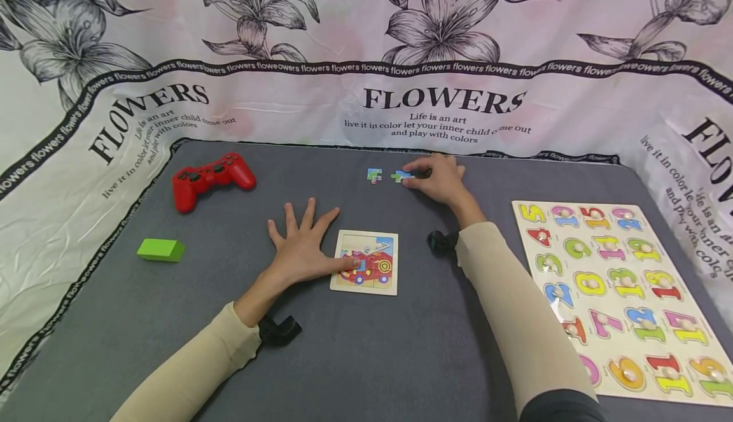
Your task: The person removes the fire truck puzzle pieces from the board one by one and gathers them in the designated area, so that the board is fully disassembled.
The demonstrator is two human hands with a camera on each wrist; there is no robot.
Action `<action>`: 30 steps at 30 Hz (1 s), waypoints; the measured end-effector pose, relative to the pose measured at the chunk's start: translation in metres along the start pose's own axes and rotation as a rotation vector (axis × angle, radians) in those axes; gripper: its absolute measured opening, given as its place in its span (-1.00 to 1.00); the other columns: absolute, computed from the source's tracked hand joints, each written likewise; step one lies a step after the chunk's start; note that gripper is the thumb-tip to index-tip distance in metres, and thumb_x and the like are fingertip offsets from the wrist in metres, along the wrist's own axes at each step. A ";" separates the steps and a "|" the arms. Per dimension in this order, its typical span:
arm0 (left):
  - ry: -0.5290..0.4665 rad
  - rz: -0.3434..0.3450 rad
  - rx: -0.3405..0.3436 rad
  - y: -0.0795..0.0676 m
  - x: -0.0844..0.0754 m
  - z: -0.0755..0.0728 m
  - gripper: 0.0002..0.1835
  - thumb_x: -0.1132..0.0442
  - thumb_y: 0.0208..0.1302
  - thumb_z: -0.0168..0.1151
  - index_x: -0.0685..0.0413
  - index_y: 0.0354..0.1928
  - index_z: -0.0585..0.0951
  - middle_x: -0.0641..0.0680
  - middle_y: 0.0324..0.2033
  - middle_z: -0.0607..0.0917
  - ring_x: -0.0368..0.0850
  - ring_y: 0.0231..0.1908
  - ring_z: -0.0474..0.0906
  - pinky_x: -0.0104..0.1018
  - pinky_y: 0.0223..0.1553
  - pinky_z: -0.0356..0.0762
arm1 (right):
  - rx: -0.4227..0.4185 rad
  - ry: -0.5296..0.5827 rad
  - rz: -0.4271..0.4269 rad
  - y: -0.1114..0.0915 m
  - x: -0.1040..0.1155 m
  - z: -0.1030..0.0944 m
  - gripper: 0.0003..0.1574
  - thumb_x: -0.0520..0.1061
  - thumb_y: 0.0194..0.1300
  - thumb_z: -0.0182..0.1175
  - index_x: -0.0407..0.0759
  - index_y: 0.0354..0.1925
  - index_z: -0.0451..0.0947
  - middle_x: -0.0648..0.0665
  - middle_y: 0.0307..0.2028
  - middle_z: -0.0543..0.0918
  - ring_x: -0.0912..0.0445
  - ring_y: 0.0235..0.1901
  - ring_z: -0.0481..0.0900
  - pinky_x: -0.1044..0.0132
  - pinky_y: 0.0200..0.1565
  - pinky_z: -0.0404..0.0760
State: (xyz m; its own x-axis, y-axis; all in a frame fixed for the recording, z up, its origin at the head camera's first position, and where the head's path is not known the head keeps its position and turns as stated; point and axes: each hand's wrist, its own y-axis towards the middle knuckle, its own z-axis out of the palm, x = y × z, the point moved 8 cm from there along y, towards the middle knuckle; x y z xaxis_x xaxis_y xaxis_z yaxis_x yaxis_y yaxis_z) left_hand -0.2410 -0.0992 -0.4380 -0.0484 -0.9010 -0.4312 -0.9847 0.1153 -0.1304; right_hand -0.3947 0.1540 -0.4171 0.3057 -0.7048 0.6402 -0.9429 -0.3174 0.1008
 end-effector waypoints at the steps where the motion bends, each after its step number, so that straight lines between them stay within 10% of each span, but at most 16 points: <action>1: -0.001 0.001 0.001 0.000 0.000 0.000 0.23 -0.60 -0.15 0.34 -0.37 0.60 0.15 0.17 0.65 -0.19 0.43 0.56 -0.59 0.60 0.34 -0.63 | -0.003 0.018 -0.004 -0.001 0.000 0.000 -0.59 -0.01 0.32 0.40 -0.08 0.10 0.73 -0.30 0.05 0.62 -0.19 0.02 0.33 -0.24 0.09 -0.02; 7: -0.008 0.004 0.008 -0.001 -0.001 0.002 0.23 -0.58 -0.14 0.35 -0.36 0.60 0.15 0.17 0.65 -0.20 0.43 0.56 -0.59 0.60 0.34 -0.63 | -0.011 0.204 0.020 -0.009 -0.005 -0.004 -0.59 -0.03 0.37 0.36 -0.09 0.15 0.69 -0.26 0.12 0.65 -0.04 -0.04 0.49 -0.16 0.27 0.08; 11: -0.008 0.008 0.008 -0.001 -0.001 0.003 0.22 -0.58 -0.12 0.34 -0.36 0.60 0.14 0.16 0.65 -0.20 0.43 0.56 -0.58 0.60 0.34 -0.63 | -0.023 0.275 0.064 -0.015 -0.010 -0.005 -0.56 0.02 0.40 0.32 -0.08 0.18 0.67 -0.16 0.19 0.60 0.12 -0.07 0.45 0.12 -0.01 0.44; 19: -0.005 0.009 0.004 0.000 0.000 0.000 0.21 -0.59 -0.11 0.33 -0.39 0.61 0.12 0.15 0.65 -0.22 0.42 0.57 -0.59 0.59 0.34 -0.64 | -0.046 0.371 0.040 -0.041 0.007 -0.008 -0.59 -0.07 0.43 0.30 -0.19 0.17 0.66 -0.13 0.10 0.64 0.22 -0.11 0.48 0.34 -0.10 0.44; 30: -0.012 0.025 0.012 -0.001 -0.003 0.001 0.21 -0.57 -0.09 0.33 -0.35 0.61 0.13 0.16 0.65 -0.22 0.39 0.57 -0.59 0.57 0.35 -0.66 | 0.286 0.194 -0.268 -0.091 0.064 0.029 -0.70 -0.14 0.27 0.43 0.00 -0.01 0.79 -0.11 0.03 0.66 0.03 0.06 0.38 0.02 0.10 0.29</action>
State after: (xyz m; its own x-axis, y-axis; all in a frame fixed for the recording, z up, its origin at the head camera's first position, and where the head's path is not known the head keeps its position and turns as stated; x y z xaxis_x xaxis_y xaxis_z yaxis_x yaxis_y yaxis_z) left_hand -0.2401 -0.0964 -0.4377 -0.0706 -0.8928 -0.4450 -0.9812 0.1426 -0.1303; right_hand -0.2860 0.1193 -0.4080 0.4784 -0.4504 0.7539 -0.7508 -0.6550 0.0851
